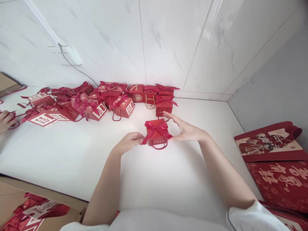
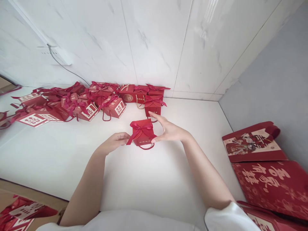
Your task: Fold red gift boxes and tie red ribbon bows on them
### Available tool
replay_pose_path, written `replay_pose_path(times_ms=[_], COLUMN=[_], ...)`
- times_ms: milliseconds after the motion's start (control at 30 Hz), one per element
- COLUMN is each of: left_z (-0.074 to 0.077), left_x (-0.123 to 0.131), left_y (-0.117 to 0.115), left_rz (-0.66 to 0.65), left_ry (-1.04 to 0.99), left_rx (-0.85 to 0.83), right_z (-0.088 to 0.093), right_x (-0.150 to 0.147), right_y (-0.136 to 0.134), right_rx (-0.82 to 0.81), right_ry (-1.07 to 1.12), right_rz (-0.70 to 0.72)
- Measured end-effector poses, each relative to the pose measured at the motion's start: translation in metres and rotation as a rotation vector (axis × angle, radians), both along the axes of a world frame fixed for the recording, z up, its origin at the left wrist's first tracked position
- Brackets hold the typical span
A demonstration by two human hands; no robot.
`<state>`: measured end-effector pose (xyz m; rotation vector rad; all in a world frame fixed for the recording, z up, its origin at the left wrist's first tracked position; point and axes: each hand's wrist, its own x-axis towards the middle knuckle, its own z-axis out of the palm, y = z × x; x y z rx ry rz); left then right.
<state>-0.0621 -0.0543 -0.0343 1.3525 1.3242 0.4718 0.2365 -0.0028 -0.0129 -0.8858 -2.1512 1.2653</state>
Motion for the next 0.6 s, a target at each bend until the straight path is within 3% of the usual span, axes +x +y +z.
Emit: replay_pose_path(times_ms=[133, 200, 400, 600], left_z=[-0.010, -0.011, -0.004, 0.000], left_x=[0.012, 0.021, 0.045, 0.056], left_y=[0.007, 0.010, 0.018, 0.029], left_rz=[0.330, 0.422, 0.393, 0.385], left_ry=[-0.031, -0.063, -0.119, -0.148], left_rx=[0.219, 0.324, 0.502, 0.400], right_z=[-0.015, -0.016, -0.015, -0.018], right_x=[-0.006, -0.009, -0.018, -0.030], right_y=[0.007, 0.007, 0.003, 0.005], right_rx=[-0.158, -0.164, -0.148, -0.216], right_ry=[0.106, 0.170, 0.192, 0.257], right_rz=[0.003, -0.030, -0.076, -0.116])
